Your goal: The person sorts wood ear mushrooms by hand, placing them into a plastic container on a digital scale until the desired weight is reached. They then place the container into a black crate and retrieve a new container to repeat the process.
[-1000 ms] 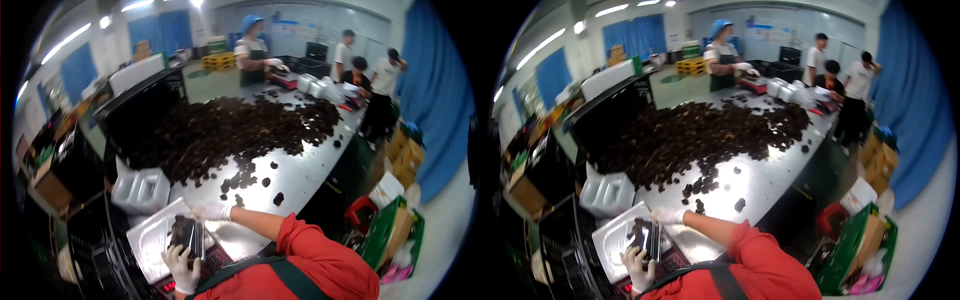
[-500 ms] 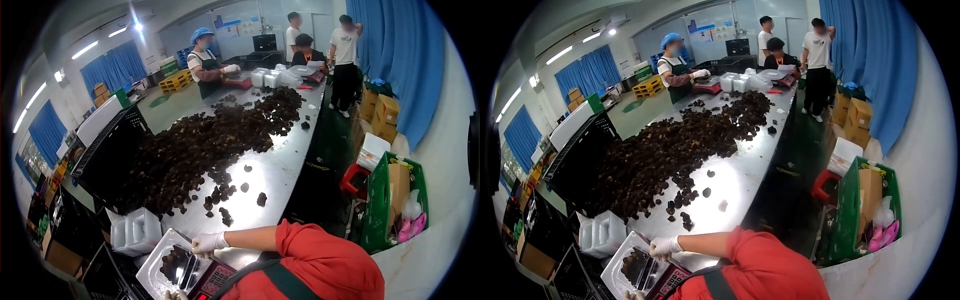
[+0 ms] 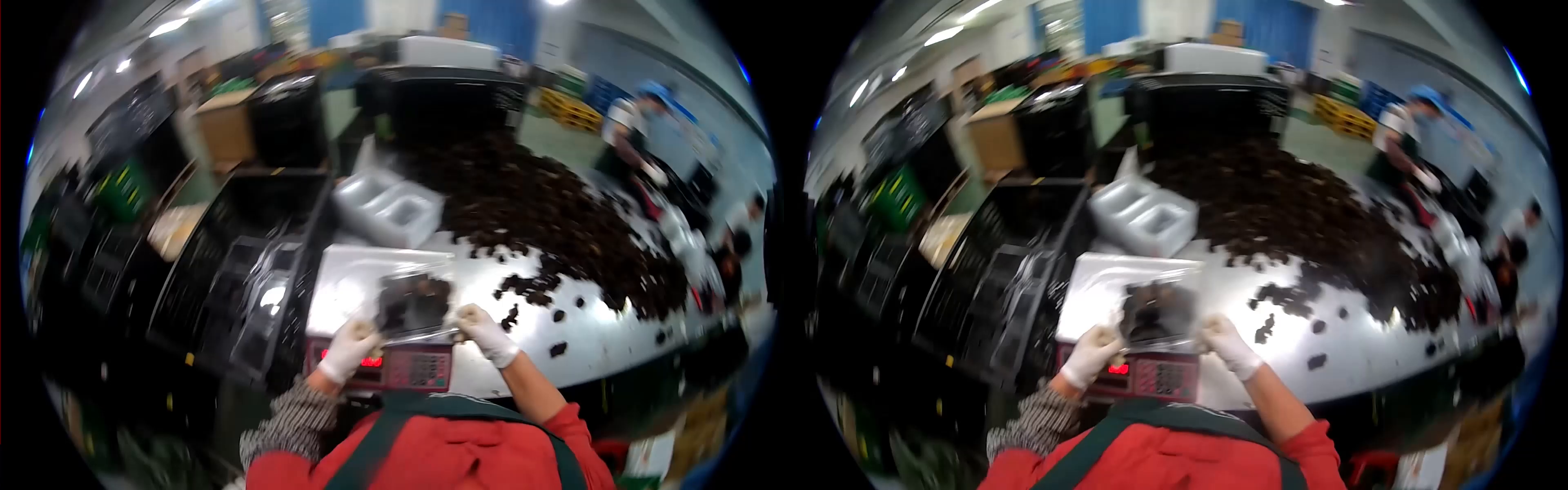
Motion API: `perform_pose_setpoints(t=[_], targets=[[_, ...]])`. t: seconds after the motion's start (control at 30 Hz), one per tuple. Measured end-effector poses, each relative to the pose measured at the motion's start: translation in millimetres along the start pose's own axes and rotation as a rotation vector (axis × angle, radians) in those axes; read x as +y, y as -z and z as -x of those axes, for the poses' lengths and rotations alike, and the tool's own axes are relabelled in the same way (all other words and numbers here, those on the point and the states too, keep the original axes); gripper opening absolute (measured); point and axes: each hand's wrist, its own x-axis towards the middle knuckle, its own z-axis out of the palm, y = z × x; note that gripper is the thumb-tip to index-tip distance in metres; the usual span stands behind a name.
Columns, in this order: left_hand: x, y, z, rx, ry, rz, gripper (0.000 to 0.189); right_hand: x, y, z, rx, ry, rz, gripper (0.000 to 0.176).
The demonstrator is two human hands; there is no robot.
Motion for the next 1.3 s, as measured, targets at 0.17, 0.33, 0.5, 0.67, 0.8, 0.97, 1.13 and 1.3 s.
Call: perform_pose_setpoints(t=[0.17,0.33,0.5,0.67,0.8,0.97,1.13,1.3], targets=[[4.2,-4.1,17.4,0.046,-0.155,0.094,0.015,-13.8,1.7,13.0,0.01,0.122,0.018,0.011],[30.4,-6.3,30.1,0.114,-0.475,0.31,0.054,-59.4,-21.7,30.2,-0.16,0.34,-0.272,0.019],[70.4,-32.8,13.9,0.204,-0.506,0.724,0.06,-72.2,-81.5,23.9,-0.206,0.396,-0.087,0.021],[130.6,100.1,10.3,0.557,-0.532,0.21,0.034,-70.5,-34.5,33.7,-0.038,0.499,0.1,0.061],[111.1,283.8,7.2,1.038,-0.487,-0.537,0.056,-24.9,62.1,61.8,0.455,0.246,0.116,0.04],[63.2,396.6,32.2,0.953,0.433,-0.894,0.058,67.7,159.8,116.0,0.6,-0.087,0.092,0.033],[45.7,386.3,8.5,0.771,0.971,-1.304,0.044,98.1,195.4,133.0,0.732,-0.138,0.262,0.03],[43.2,385.4,-52.2,0.762,0.472,-1.241,0.042,129.0,186.1,139.7,1.001,0.084,1.065,0.039]])
